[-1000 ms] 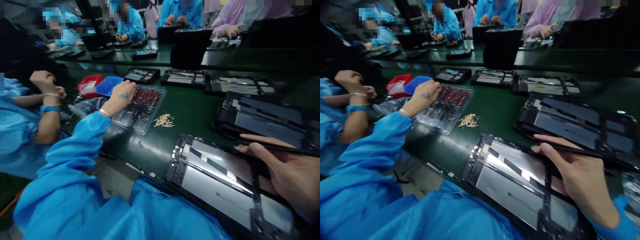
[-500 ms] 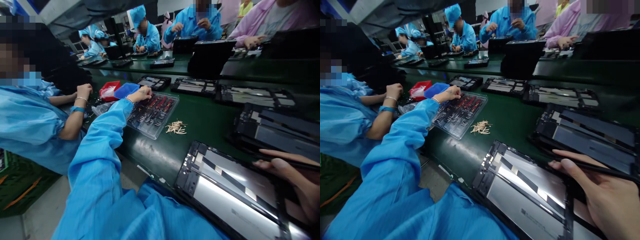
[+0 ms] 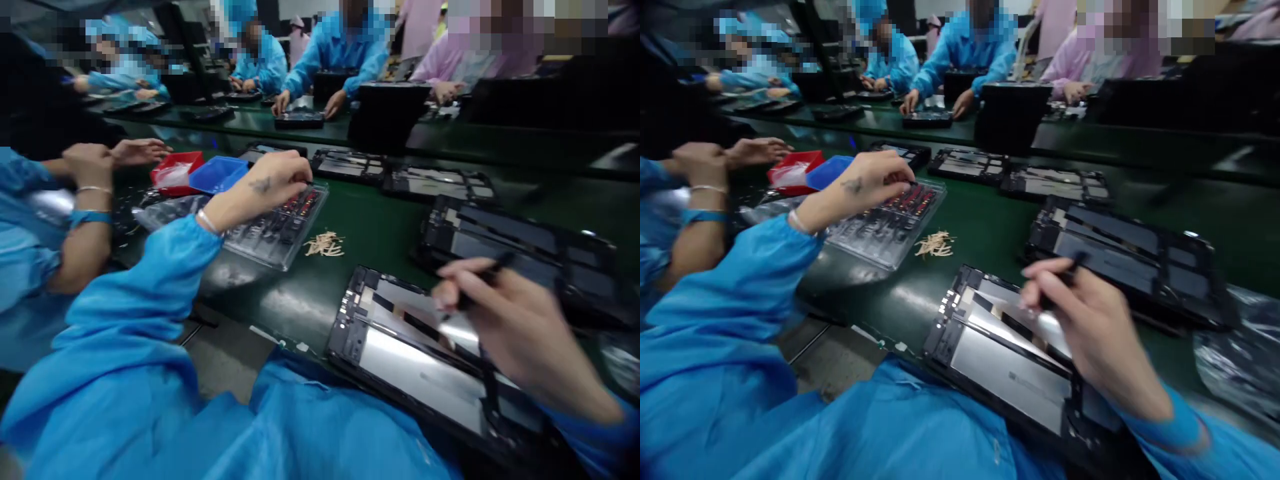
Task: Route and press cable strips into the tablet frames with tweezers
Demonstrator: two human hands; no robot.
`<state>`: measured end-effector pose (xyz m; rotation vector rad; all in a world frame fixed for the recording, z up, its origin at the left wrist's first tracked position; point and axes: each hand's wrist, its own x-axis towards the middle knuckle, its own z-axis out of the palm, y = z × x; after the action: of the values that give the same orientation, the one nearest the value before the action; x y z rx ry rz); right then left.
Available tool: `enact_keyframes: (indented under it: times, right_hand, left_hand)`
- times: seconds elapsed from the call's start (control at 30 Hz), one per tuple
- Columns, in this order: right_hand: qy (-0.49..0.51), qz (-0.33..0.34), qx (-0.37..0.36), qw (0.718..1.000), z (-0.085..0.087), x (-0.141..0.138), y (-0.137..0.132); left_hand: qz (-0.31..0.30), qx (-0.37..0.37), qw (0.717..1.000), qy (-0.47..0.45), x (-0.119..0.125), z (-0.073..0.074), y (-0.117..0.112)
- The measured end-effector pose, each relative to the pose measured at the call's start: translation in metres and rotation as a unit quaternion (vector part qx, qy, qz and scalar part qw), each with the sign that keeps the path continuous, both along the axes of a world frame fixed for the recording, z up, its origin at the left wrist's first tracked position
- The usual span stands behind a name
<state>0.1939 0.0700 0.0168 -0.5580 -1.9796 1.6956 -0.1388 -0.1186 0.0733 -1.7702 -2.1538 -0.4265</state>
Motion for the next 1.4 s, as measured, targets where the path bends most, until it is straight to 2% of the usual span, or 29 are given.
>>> enact_keyframes:
  times: [0.03,0.1,0.17,0.2,0.23,0.3,0.4,0.47,0.53,0.67,0.83,0.97,1.07,1.2,1.3,1.4]
  right_hand:
    - [-0.011,0.047,-0.098,0.994,0.001,-0.009,-0.009]
    - [-0.016,0.116,-0.206,0.972,-0.001,-0.025,-0.021]
    - [0.001,0.136,-0.250,0.959,-0.003,-0.033,-0.027]
    - [0.005,0.127,-0.254,0.959,-0.004,-0.034,-0.028]
    - [0.005,0.110,-0.250,0.962,-0.005,-0.033,-0.029]
    - [0.002,0.071,-0.224,0.972,-0.004,-0.029,-0.029]
    - [0.006,0.048,-0.165,0.985,-0.003,-0.023,-0.028]
    - [0.012,0.049,-0.127,0.991,-0.002,-0.022,-0.027]
    - [0.015,0.056,-0.076,0.995,-0.001,-0.022,-0.026]
    - [-0.008,0.073,0.076,0.994,0.002,-0.020,-0.025]
    - [-0.022,0.070,0.211,0.975,0.004,-0.017,-0.026]
    - [0.001,0.081,0.269,0.960,0.003,-0.017,-0.028]
    - [-0.005,0.075,0.279,0.957,0.003,-0.017,-0.028]
    - [-0.028,0.060,0.207,0.976,0.003,-0.018,-0.025]
    - [-0.033,0.065,0.148,0.986,0.004,-0.020,-0.022]
    - [-0.024,0.058,0.110,0.992,0.005,-0.022,-0.022]
  left_hand:
    - [-0.054,0.028,0.996,0.061,0.030,-0.001,0.006]
    - [-0.171,0.070,0.962,0.203,0.087,-0.009,0.015]
    - [-0.282,0.099,0.903,0.310,0.130,-0.020,0.019]
    - [-0.324,0.114,0.876,0.340,0.143,-0.026,0.020]
    - [-0.353,0.129,0.857,0.354,0.153,-0.031,0.022]
    - [-0.378,0.150,0.842,0.354,0.161,-0.038,0.026]
    - [-0.386,0.145,0.847,0.335,0.161,-0.040,0.032]
    - [-0.393,0.140,0.861,0.289,0.159,-0.039,0.034]
    - [-0.367,0.156,0.888,0.229,0.157,-0.038,0.035]
    - [-0.241,0.146,0.940,0.193,0.153,-0.035,0.034]
    - [-0.209,0.101,0.954,0.190,0.154,-0.034,0.030]
    - [-0.208,0.082,0.960,0.168,0.159,-0.035,0.028]
    - [-0.198,0.096,0.959,0.180,0.153,-0.036,0.030]
    - [-0.089,0.088,0.982,0.141,0.116,-0.040,0.028]
    - [-0.044,-0.002,0.994,0.103,0.078,-0.048,0.018]
    - [-0.041,-0.114,0.990,0.070,0.050,-0.058,0.006]
